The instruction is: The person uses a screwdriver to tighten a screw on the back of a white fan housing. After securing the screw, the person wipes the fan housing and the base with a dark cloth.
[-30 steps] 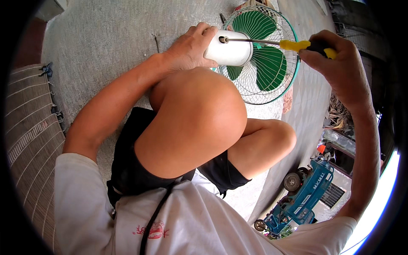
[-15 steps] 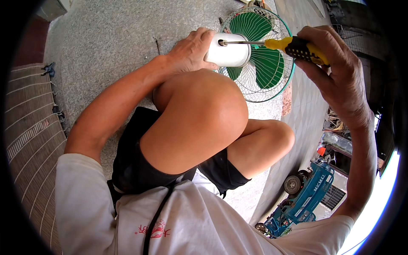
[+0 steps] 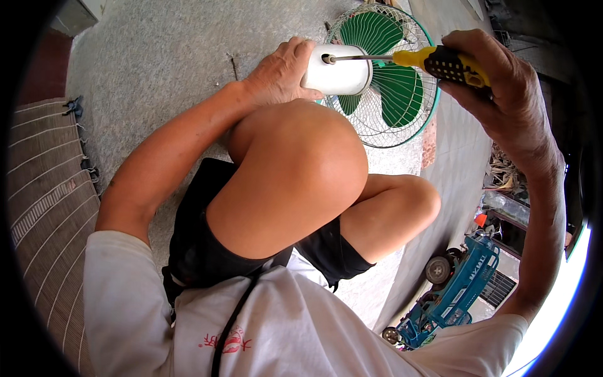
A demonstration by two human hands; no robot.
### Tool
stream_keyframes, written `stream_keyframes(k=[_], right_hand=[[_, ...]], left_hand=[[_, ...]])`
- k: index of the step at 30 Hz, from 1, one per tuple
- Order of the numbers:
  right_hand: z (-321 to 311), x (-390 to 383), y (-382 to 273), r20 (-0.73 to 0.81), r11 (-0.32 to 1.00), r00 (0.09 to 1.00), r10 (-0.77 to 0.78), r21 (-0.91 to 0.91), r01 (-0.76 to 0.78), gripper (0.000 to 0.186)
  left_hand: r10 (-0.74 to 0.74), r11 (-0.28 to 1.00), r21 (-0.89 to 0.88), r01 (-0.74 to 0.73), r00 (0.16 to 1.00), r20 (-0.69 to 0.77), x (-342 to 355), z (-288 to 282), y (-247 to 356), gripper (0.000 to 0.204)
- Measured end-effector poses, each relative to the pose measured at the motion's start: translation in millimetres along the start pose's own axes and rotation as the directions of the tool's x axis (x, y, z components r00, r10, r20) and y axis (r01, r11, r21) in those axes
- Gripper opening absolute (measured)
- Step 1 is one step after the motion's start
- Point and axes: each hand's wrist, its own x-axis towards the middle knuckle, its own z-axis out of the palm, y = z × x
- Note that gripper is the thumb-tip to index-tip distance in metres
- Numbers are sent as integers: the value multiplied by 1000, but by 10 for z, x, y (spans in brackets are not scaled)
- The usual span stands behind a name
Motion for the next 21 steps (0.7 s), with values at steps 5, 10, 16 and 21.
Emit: stream_keyframes(k=[5,10,16,21], right_hand=[[56,-1,-50,80,882,890,449,121,-456,26],[89,-17,-45,86,837,849,522,141,-529,29],[108,61,-131,-179,979,974,-141,-173,110,38],[43,-8,-9,58,868,946,-319,-383,316,38]], left_hand=[[33,999,-18,-33,999,1,-21,0,-11,95],[-24,1000,10,23,999,29,-13,-32,26,97],[-27,997,70,24,999,40,36,-11,52,95],[-38,999,40,36,999,37,16,-6,65,93]])
